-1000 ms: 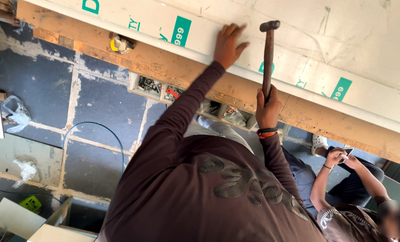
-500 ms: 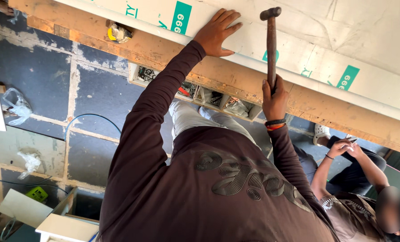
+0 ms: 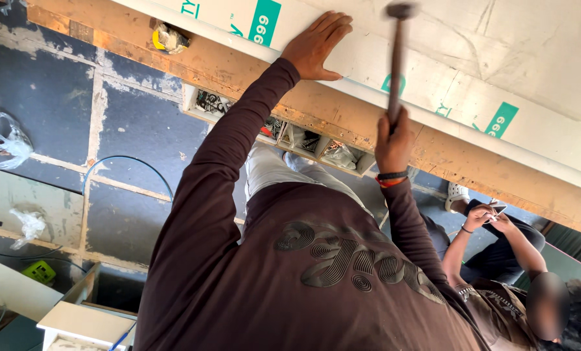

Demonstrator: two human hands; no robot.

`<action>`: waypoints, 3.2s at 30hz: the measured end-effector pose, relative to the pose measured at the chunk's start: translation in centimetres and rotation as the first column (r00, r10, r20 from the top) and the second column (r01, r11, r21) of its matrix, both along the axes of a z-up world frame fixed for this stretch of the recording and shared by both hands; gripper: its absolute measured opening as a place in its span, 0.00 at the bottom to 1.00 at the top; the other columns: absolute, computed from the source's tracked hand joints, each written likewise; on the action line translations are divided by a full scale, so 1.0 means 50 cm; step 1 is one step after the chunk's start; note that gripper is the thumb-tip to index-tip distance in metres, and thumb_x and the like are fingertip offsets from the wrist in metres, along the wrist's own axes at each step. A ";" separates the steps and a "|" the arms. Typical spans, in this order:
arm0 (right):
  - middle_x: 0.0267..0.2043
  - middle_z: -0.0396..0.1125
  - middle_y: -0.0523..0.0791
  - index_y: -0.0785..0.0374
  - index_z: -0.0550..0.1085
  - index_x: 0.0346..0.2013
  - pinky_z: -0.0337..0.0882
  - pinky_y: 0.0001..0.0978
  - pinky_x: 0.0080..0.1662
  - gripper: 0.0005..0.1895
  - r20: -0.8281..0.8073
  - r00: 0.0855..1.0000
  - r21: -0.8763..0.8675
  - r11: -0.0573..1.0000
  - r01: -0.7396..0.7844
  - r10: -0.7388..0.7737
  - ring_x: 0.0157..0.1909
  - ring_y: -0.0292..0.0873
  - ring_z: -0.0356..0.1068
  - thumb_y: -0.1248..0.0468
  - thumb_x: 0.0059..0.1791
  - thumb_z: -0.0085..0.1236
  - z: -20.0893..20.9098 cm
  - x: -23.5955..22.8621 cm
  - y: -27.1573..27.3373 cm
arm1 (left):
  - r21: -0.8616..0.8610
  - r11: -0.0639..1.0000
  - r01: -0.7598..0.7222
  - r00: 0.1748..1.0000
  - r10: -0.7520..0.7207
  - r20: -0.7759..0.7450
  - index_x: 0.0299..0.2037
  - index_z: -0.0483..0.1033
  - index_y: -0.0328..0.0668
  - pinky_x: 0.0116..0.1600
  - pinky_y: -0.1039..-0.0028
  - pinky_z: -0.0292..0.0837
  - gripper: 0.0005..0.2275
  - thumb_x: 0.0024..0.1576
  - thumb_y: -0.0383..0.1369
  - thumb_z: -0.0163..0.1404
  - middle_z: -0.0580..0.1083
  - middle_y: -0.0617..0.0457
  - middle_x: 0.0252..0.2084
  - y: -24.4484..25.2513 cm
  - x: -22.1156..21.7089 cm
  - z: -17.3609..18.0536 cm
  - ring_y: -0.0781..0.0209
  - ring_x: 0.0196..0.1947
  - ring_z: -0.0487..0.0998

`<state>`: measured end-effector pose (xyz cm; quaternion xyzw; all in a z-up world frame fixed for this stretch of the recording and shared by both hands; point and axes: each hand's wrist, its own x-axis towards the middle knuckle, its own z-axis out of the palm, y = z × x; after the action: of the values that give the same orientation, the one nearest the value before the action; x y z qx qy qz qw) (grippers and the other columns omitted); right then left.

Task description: The person hammers nails into a large white board on a wooden workbench, using a hammer to strike the nails until they are secure.

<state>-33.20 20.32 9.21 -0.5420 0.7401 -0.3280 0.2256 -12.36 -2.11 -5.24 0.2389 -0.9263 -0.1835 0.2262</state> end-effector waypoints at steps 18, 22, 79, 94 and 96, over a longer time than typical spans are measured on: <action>0.25 0.65 0.54 0.66 0.69 0.43 0.64 0.45 0.30 0.12 -0.101 0.990 0.081 0.992 -0.093 0.101 0.25 0.51 0.67 0.58 0.60 0.54 0.048 -0.052 -0.015 | 0.061 0.998 -0.022 1.000 0.022 -0.001 0.63 0.60 0.35 0.78 0.57 0.48 0.40 0.48 0.48 0.69 0.59 0.41 0.71 0.002 0.001 0.010 0.39 0.74 0.53; 0.23 0.64 0.53 0.67 0.68 0.49 0.62 0.47 0.28 0.14 0.009 1.000 0.003 1.000 0.008 -0.008 0.22 0.52 0.67 0.57 0.60 0.52 0.039 -0.044 -0.046 | 0.024 1.000 -0.005 1.000 0.005 -0.017 0.63 0.60 0.35 0.79 0.58 0.48 0.39 0.49 0.48 0.69 0.60 0.41 0.70 0.000 0.004 0.015 0.40 0.74 0.54; 0.26 0.64 0.49 0.67 0.68 0.41 0.63 0.47 0.27 0.11 -0.153 0.988 0.002 1.000 -0.003 0.003 0.26 0.50 0.65 0.63 0.62 0.55 -0.056 -0.072 0.006 | -0.009 1.000 -0.007 0.999 0.007 -0.032 0.58 0.62 0.37 0.78 0.55 0.50 0.35 0.49 0.48 0.70 0.59 0.41 0.71 0.001 0.008 0.006 0.39 0.74 0.53; 0.26 0.62 0.51 0.68 0.65 0.44 0.60 0.44 0.29 0.10 0.051 0.993 -0.094 0.989 0.115 -0.111 0.25 0.52 0.61 0.63 0.60 0.53 -0.049 -0.090 0.030 | 0.011 1.000 -0.001 1.000 0.001 -0.009 0.57 0.62 0.36 0.76 0.57 0.53 0.35 0.49 0.47 0.69 0.59 0.41 0.69 0.005 0.003 0.026 0.38 0.72 0.55; 0.26 0.61 0.49 0.68 0.64 0.45 0.58 0.43 0.29 0.09 0.326 0.936 -0.270 0.936 0.225 -0.132 0.24 0.50 0.59 0.64 0.60 0.52 -0.073 -0.066 0.013 | -0.019 1.000 0.006 0.999 -0.007 -0.037 0.56 0.62 0.37 0.75 0.56 0.53 0.35 0.48 0.47 0.70 0.59 0.41 0.69 0.003 0.005 0.025 0.38 0.72 0.56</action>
<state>-36.52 20.96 5.54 -0.4432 0.6843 -0.5358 0.2196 -12.11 -1.96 -3.97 0.2302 -0.9245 -0.1800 0.2449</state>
